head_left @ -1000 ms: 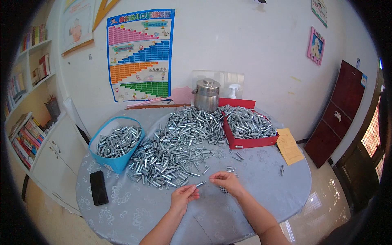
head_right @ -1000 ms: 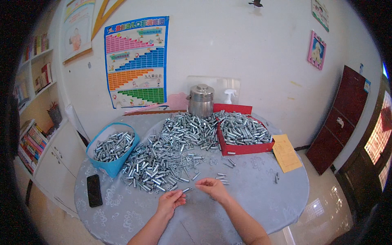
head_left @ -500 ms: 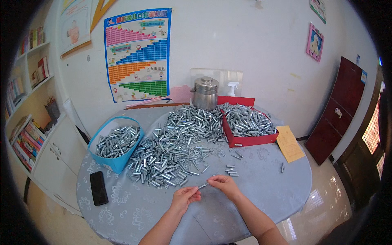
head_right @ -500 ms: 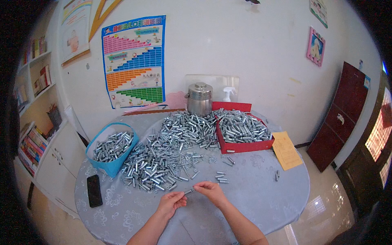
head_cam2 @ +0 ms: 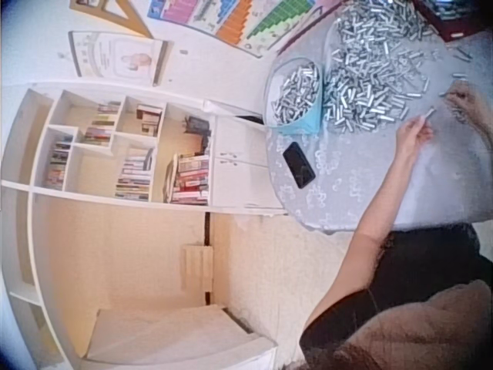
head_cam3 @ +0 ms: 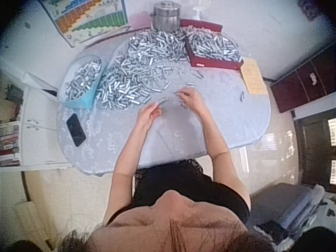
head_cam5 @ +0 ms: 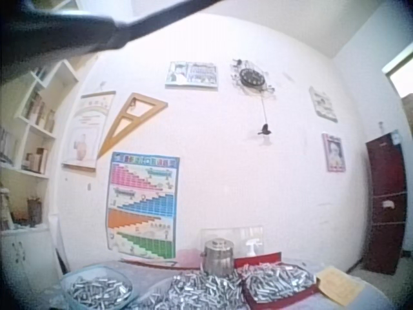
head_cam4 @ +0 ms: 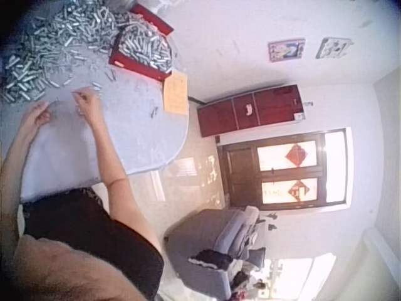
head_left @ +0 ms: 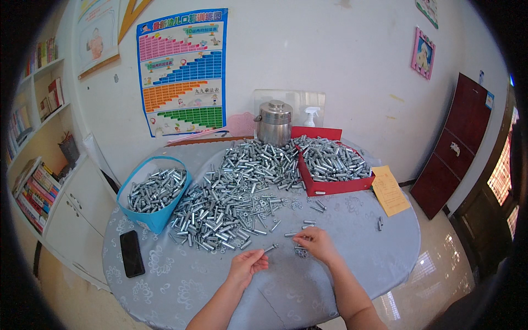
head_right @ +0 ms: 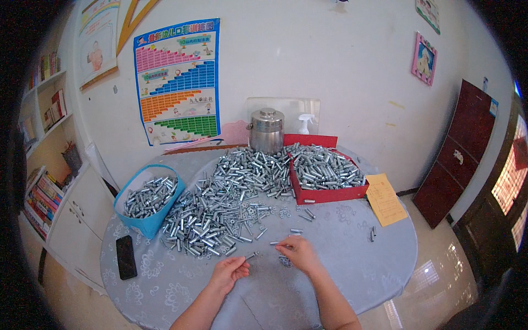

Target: The person repeatedly picks up bolts and washers from a table, threads the washers onto the bolts, and places the assembled units into a blue basket. The person handles the fasteners one at a time throughout the clip.

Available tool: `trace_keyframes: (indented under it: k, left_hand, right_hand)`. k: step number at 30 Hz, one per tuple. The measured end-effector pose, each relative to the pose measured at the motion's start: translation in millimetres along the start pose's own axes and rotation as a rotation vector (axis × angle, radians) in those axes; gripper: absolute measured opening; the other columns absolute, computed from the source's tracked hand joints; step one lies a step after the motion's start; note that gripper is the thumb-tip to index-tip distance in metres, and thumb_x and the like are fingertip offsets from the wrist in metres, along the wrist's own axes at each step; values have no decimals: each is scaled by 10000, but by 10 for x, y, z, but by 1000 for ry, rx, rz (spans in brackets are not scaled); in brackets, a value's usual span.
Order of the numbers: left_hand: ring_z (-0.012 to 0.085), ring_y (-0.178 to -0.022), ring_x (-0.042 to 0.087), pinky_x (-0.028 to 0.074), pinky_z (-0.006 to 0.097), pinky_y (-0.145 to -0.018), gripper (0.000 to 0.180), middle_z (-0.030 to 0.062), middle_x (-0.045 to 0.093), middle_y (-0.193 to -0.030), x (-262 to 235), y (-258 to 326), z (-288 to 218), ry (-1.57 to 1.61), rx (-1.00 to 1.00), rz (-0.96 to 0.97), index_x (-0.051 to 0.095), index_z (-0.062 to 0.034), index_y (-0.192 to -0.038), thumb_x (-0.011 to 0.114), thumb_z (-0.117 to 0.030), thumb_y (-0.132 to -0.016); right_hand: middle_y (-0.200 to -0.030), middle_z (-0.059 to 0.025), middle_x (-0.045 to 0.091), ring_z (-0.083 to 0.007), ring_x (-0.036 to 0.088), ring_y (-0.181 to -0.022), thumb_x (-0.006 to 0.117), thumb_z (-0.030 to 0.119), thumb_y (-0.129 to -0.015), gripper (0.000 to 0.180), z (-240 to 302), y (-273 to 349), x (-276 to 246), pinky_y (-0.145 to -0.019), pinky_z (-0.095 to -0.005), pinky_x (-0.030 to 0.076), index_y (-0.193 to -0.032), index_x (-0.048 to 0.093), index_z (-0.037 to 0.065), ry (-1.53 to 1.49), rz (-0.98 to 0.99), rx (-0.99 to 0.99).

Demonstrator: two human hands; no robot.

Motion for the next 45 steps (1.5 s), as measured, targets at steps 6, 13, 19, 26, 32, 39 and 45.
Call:
trace_keyframes:
  k: [6, 13, 19, 26, 32, 39, 45]
  left_hand:
    - [165, -637, 616, 538, 278, -598, 191, 121, 628, -789, 6, 2, -11, 2, 4, -3, 589, 33, -904, 624, -130, -811]
    - [164, -632, 615, 540, 278, -595, 196, 124, 628, -791, 1, -7, -15, -3, 8, -3, 584, 39, -915, 619, -126, -814]
    - [158, -634, 614, 539, 267, -589, 187, 120, 627, -791, 0, 16, -26, -2, 8, -5, 585, 36, -915, 607, -126, -823]
    - [152, -612, 611, 534, 258, -569, 173, 109, 626, -771, 18, 18, -26, -6, -6, 6, 582, 21, -880, 598, -144, -831]
    - [152, -589, 605, 532, 261, -557, 166, 102, 623, -736, 26, 32, -27, -18, -21, 32, 597, 20, -850, 610, -144, -824]
    - [151, -585, 599, 525, 258, -532, 178, 101, 615, -732, 85, 57, -39, -135, 38, -8, 585, 25, -869, 606, -146, -827]
    - [164, -602, 599, 530, 272, -545, 178, 115, 610, -746, 78, 50, -13, -94, 74, -99, 591, 49, -865, 617, -121, -816]
  right_hand:
    - [-730, -81, 621, -245, 587, -685, 698, 326, -666, 248, -189, 68, 31, -607, -347, 454, -724, 659, 89, 443, 123, -18]
    - [-731, -80, 621, -264, 590, -753, 691, 311, -658, 239, -285, 75, 191, -653, -379, 454, -770, 653, 103, 470, 74, -114]
    - [-801, -68, 648, -192, 604, -706, 687, 301, -712, 270, -35, 74, 183, -669, -292, 471, -885, 662, 95, 62, 42, 77]
    - [-879, -44, 641, -120, 552, -771, 677, 112, -743, 219, 62, 60, 333, -727, -241, 445, -955, 652, 64, -443, 46, -30]
    - [-872, -50, 636, -139, 578, -816, 673, 99, -747, 188, 145, 75, 307, -732, -259, 455, -924, 645, 43, -399, -8, -149]
    - [-808, -75, 629, -148, 594, -768, 623, 158, -807, 176, 67, 75, 341, -699, -264, 459, -918, 623, 21, -178, 152, -19]
    - [-778, -46, 615, -133, 558, -703, 601, 186, -833, 219, 48, 84, 438, -660, -256, 451, -981, 587, 24, -416, 64, -3]
Point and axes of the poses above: each hand's wrist, its own y-axis away from the middle knuckle, its own x-axis out of the palm, z = x × y, the point moved 3 cm from there along -y, towards the middle knuckle
